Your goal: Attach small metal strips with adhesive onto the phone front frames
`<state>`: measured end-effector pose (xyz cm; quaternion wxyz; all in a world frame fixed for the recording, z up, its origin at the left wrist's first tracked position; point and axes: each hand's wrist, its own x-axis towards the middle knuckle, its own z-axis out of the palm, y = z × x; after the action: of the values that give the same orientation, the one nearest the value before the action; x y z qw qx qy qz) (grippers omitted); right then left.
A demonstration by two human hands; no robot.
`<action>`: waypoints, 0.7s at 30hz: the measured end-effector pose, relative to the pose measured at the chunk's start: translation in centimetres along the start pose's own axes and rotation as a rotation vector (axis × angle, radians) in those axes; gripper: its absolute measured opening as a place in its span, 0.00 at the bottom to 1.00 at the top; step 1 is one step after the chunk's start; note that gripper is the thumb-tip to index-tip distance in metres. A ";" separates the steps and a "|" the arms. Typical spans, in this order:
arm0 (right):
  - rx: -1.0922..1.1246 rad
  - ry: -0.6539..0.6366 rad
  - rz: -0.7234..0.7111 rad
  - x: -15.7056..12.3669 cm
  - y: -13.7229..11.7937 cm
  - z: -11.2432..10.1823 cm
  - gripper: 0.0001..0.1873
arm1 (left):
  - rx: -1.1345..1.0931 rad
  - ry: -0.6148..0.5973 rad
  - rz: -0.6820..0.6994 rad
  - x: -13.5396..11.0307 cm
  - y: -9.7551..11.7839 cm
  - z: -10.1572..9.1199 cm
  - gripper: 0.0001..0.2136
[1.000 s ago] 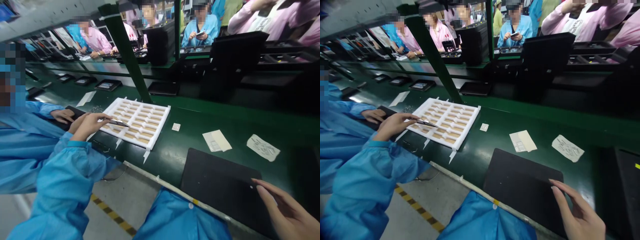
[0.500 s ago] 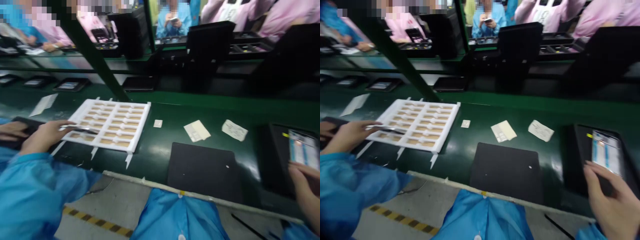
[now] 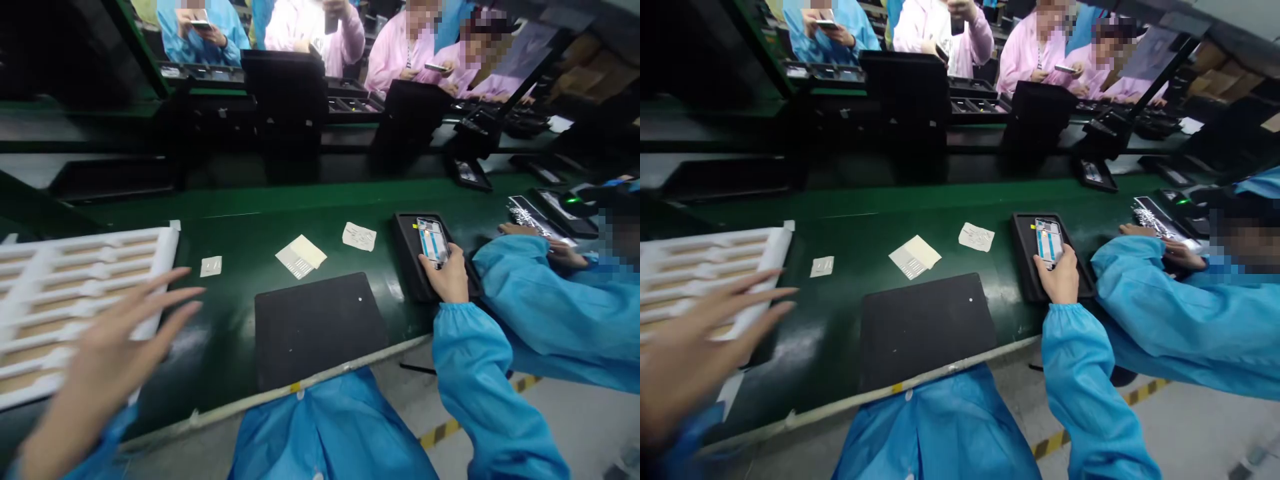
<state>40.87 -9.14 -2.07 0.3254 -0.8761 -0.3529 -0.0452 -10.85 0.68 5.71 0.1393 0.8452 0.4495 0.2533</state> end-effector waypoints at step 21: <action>0.608 -0.408 -0.487 -15.3 -12.9 -2.1 0.27 | -1.580 0.002 -0.668 1.1 14.7 15.2 0.28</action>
<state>21.41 -12.50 1.77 0.4720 -0.6229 -0.6032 0.1593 8.21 -6.73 0.18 0.7542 0.3231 0.3665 0.4387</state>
